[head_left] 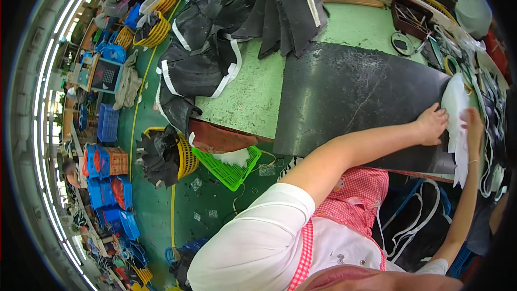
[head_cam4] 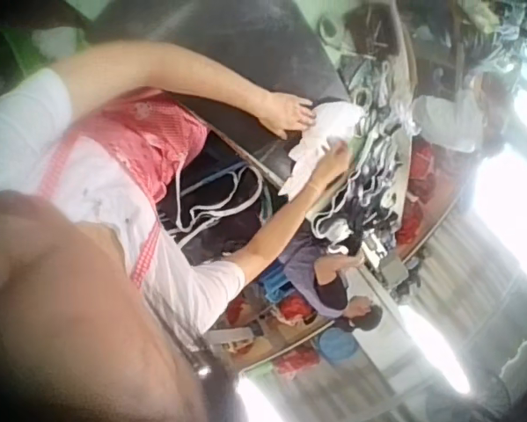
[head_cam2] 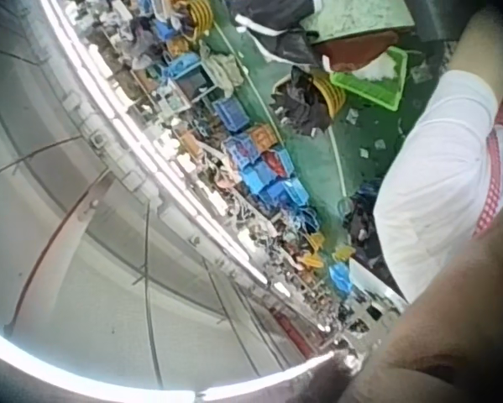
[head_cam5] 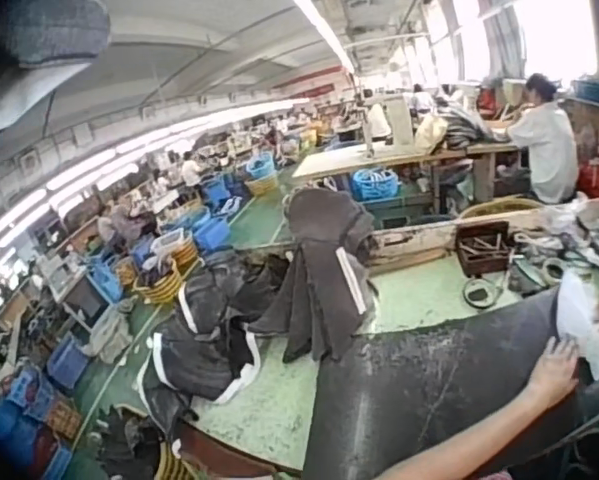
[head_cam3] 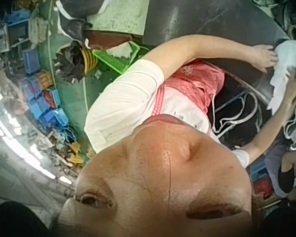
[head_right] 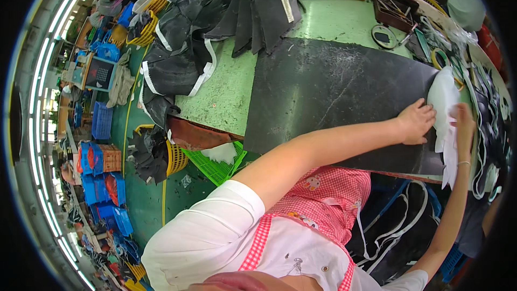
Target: Assemble and align components of a leather boot upper.
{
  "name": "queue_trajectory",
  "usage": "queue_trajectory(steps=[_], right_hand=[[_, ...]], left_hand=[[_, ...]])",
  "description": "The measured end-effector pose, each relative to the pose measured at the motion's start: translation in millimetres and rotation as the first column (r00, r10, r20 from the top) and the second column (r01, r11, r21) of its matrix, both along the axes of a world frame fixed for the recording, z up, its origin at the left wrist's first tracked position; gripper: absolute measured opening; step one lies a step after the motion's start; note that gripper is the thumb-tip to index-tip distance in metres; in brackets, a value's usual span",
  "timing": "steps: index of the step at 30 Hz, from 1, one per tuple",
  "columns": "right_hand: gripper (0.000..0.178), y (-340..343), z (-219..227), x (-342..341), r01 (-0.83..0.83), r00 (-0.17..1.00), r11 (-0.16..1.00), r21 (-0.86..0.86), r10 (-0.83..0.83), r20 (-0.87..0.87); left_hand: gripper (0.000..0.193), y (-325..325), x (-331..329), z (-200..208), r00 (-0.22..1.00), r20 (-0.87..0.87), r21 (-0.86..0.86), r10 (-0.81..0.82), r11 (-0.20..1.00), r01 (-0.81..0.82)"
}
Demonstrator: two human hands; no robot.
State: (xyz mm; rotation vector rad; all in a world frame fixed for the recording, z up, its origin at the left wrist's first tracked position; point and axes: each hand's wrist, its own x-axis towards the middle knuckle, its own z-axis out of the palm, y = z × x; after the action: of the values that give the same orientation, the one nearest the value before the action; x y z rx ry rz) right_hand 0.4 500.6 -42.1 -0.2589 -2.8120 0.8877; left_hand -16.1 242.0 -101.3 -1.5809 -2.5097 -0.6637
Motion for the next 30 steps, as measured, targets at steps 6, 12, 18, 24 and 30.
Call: queue_trajectory(steps=[6,12,18,24,30], right_hand=[[0.036,100.7,60.4,-38.7,-0.010,0.887,0.811,-0.585,-0.263,-0.380],[0.030,-76.2,42.2,4.5,-0.155,0.980,0.775,-0.613,0.042,-0.194],[0.021,-175.7,43.5,37.3,-0.128,0.981,0.528,-0.839,0.189,-0.031],[0.017,-217.2,70.4,51.5,-0.309,0.937,0.560,-0.768,0.315,-0.148],[0.026,-170.6,66.8,73.9,-0.160,0.987,0.641,-0.751,0.110,-0.116]], left_hand=[[0.069,-17.9,-25.3,-3.2,0.987,0.146,0.213,-0.074,0.976,0.042],[0.044,-298.2,-47.0,114.6,0.860,0.065,0.541,0.506,0.706,-0.456],[0.058,-578.5,39.1,152.6,-0.194,-0.065,0.357,0.979,-0.158,-0.920],[0.056,-649.2,23.0,128.7,0.308,0.119,0.327,0.944,0.256,-0.910],[0.044,-615.4,-46.0,245.8,0.815,0.315,0.910,0.487,0.087,-0.404]])
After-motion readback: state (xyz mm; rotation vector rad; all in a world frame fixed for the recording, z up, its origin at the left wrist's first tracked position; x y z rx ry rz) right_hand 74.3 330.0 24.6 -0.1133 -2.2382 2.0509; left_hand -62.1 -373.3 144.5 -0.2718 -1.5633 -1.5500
